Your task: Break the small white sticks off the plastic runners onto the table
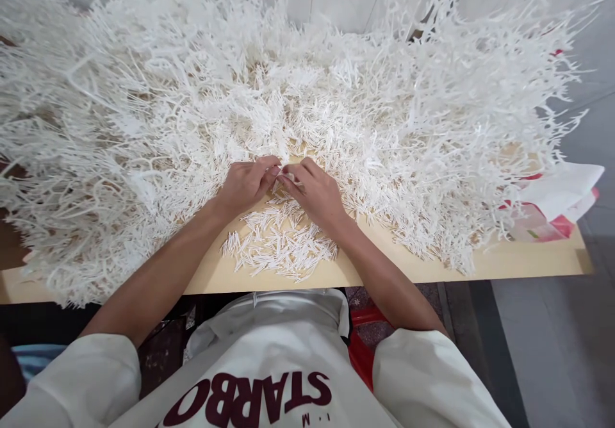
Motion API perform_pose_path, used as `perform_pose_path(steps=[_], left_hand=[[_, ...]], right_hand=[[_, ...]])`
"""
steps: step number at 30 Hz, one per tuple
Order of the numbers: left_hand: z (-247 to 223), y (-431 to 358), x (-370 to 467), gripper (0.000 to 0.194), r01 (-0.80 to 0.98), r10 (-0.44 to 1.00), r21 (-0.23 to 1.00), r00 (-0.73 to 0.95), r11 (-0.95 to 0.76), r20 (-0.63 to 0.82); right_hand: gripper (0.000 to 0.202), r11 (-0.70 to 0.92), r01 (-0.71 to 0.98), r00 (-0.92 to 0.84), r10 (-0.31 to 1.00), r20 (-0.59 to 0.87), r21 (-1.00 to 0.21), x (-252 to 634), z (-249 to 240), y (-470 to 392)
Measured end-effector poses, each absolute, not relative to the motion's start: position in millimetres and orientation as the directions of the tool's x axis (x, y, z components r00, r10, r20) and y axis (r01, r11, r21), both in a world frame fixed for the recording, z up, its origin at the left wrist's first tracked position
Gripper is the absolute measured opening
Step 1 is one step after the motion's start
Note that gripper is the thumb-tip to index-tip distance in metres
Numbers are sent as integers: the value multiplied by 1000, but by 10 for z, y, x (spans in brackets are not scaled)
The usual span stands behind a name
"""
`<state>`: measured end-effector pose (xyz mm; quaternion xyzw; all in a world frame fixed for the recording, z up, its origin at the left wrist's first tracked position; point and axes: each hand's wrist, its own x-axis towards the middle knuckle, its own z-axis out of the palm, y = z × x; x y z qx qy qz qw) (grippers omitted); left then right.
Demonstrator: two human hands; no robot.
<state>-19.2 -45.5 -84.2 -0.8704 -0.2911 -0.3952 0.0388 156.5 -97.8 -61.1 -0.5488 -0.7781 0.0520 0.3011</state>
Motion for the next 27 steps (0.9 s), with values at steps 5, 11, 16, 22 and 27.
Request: perform_pose_path(steps=[5, 11, 16, 22, 27], left_hand=[[-854, -466, -184, 19, 578, 498, 120, 557, -807, 664], [-792, -515, -92, 30, 602, 657, 318, 505, -733, 559], [-753, -447, -48, 37, 631, 797, 500, 373, -593, 474], [-869, -63, 94, 45, 680, 720, 393, 292, -619, 630], [-1001, 122, 227, 57, 674, 739, 442, 236, -592, 631]], right_hand=[[21, 389, 881, -298, 898, 323, -269, 1565, -581, -978], [16, 321, 865, -275, 946, 169, -387, 1532, -430, -984], [18, 308, 814, -232, 950, 209, -493, 1564, -470, -804], [15, 391, 814, -295, 915, 276, -430, 1659, -635, -383], [18, 363, 827, -216, 910, 354, -429, 1662, -651, -258]])
